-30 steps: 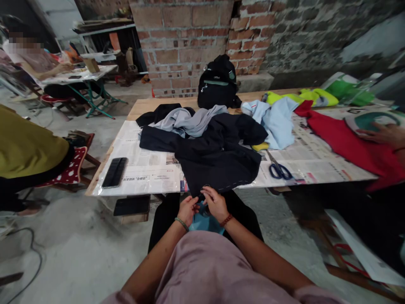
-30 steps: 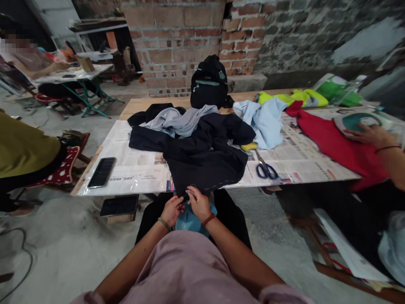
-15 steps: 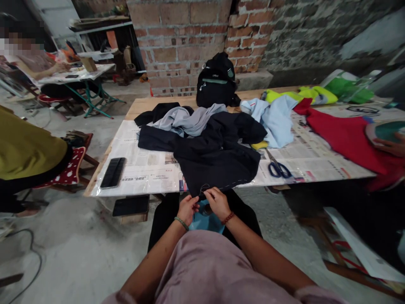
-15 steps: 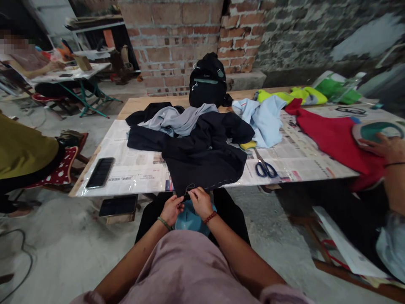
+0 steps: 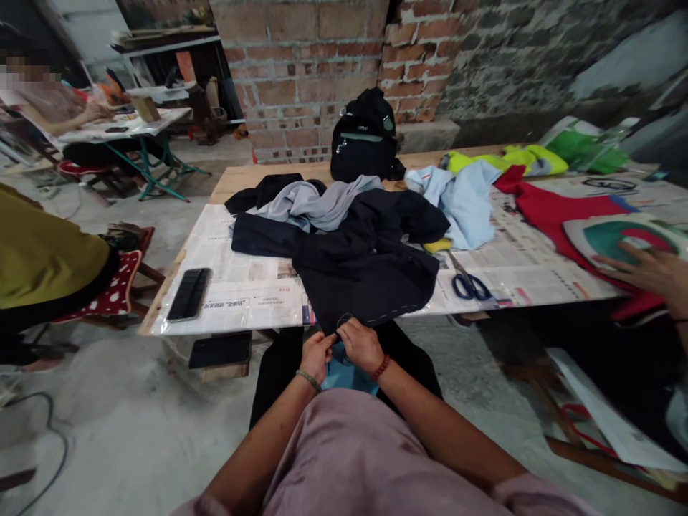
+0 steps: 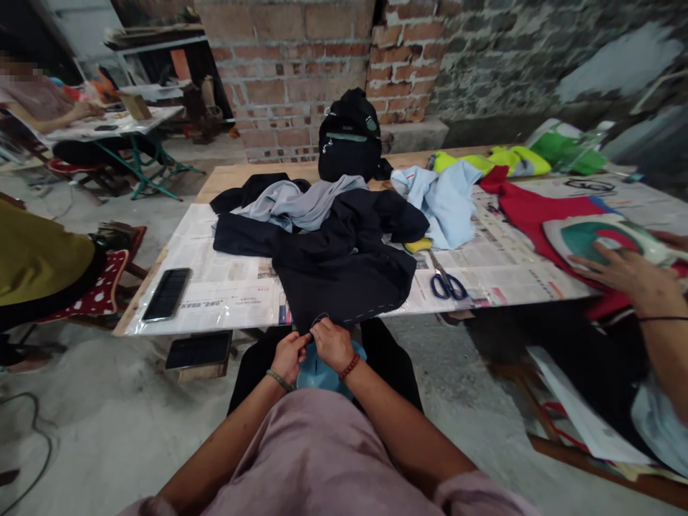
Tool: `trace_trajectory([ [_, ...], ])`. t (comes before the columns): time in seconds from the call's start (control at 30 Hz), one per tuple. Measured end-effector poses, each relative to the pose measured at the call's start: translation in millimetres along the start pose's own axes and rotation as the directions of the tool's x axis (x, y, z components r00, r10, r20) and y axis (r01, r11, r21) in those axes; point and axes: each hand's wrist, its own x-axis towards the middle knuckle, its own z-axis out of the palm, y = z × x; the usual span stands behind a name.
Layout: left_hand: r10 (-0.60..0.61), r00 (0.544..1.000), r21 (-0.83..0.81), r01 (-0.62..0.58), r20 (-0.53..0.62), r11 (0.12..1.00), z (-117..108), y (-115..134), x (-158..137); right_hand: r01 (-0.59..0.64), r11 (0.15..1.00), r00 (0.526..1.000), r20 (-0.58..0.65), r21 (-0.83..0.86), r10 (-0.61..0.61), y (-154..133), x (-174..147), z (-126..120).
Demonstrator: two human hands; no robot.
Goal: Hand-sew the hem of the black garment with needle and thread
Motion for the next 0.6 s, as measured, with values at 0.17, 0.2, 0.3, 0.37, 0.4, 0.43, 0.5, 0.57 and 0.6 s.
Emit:
trace_trajectory([
  [0.17,-0.023,1.0,-0.034,0.024,0.014,0.999,1.1,3.3,-3.9,-0.014,0.998,1.0,-0.003,0.061,0.014,1.1,1.7,-0.6],
  [0.2,-0.027,1.0,-0.042,0.028,0.009,0.999,1.7,4.1,-4.7,-0.019,0.997,1.0,-0.002,0.075,0.019,1.4,1.7,-0.6],
  [0.3,-0.024,1.0,-0.064,0.025,0.01,0.998,4.7,6.0,-6.2,-0.015,0.994,1.0,0.015,0.106,0.013,2.0,0.5,0.9],
  [0.37,-0.013,1.0,-0.068,0.015,0.025,0.998,7.3,6.6,-6.1,-0.014,0.992,1.0,0.028,0.125,0.01,2.6,-1.0,3.2],
  [0.4,-0.011,0.999,-0.063,0.013,0.034,0.998,8.3,6.7,-5.8,-0.022,0.991,0.999,0.033,0.136,0.017,3.1,-1.7,4.3],
  [0.43,-0.011,0.999,-0.054,0.013,0.043,0.998,8.8,6.7,-5.5,-0.037,0.988,0.999,0.037,0.149,0.031,3.7,-2.0,5.3],
  [0.5,-0.016,0.998,-0.017,0.017,0.053,1.0,7.2,6.5,-5.4,-0.073,0.979,0.997,0.045,0.188,0.066,5.6,-1.1,5.8],
  [0.57,0.002,0.998,0.095,-0.008,0.055,0.995,1.4,7.0,-7.2,-0.112,0.964,0.993,0.05,0.24,0.102,8.4,2.5,3.7],
  [0.6,0.05,0.998,0.186,-0.058,0.046,0.981,-3.0,7.9,-8.8,-0.13,0.954,0.991,0.051,0.269,0.121,10.1,5.3,1.7],
])
